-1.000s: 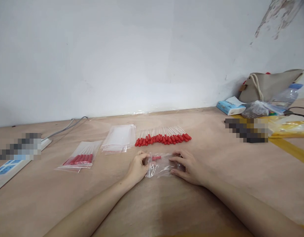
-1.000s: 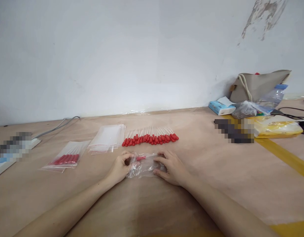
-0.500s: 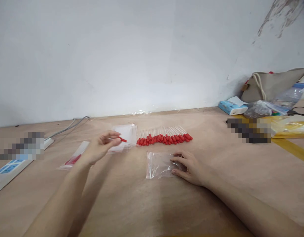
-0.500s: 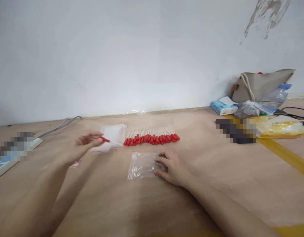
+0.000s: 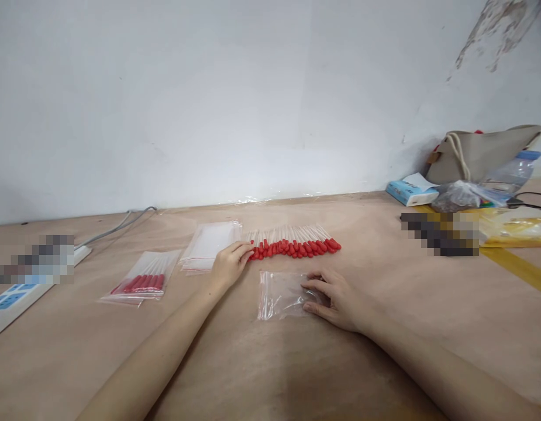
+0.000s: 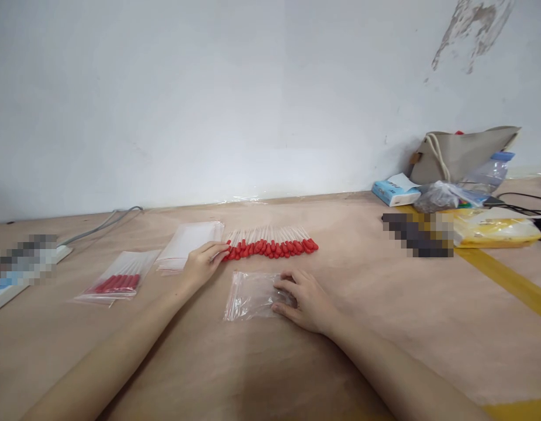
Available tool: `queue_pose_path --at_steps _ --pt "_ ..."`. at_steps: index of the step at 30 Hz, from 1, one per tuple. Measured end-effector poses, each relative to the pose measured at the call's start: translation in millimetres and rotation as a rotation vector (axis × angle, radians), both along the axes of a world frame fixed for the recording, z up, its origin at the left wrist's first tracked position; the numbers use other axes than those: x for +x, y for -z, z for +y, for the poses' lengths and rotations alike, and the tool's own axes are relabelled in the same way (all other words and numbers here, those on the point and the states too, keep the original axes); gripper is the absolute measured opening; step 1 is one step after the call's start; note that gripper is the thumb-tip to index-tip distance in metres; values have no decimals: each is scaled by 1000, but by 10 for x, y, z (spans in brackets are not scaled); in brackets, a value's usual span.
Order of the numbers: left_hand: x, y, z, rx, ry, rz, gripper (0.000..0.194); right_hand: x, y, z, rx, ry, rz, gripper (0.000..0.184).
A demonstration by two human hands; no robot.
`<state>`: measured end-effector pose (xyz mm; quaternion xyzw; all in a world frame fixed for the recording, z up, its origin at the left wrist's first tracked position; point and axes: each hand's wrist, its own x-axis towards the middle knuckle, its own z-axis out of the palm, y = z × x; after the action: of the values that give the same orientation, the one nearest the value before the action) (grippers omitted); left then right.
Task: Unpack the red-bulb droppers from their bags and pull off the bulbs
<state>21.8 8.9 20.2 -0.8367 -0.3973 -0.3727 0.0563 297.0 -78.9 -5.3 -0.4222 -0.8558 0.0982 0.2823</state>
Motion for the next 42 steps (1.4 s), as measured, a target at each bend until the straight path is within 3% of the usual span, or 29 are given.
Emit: queue_pose_path --at_steps 3,7,12,16,19,23,26,29,31,33,35,38,42 --pt "7 15 26 -26 -38 61 15 1 -6 -4 -7 -1 2 37" --pt "10 -54 -6 -116 -18 0 20 2 -32 -17 -34 -3 1 38" --pt "101 -123 -328 -203 58 -104 24 -1 -45 -16 -22 -6 -3 38" --pt "148 -106 -696 -409 295 211 43 0 -56 -9 -41 -28 -31 43" --pt "101 -57 -825 -467 358 434 53 28 -84 6 -72 -71 -129 49" --pt "20 -6 -845 -506 320 494 55 100 -122 39 -113 -169 -235 58" --pt "28 -6 -823 -517 241 294 53 126 -148 54 -131 -208 -242 60" --pt "127 -28 -747 -549 162 55 36 95 -180 47 -145 -274 -253 60" --pt "237 -47 -678 -617 121 -1 31 58 -190 33 -142 -339 -254 60" --pt "362 -67 -631 -726 67 9 40 30 -174 17 -120 -373 -224 60" --pt "469 -88 -632 -842 23 52 45 26 -131 4 -77 -341 -159 58" --pt "490 -133 -690 -955 30 128 22 53 -50 -5 -15 -234 -61 48" --pt "66 -246 -595 -855 -6 -34 27 72 5 -10 -8 -101 -34 39"
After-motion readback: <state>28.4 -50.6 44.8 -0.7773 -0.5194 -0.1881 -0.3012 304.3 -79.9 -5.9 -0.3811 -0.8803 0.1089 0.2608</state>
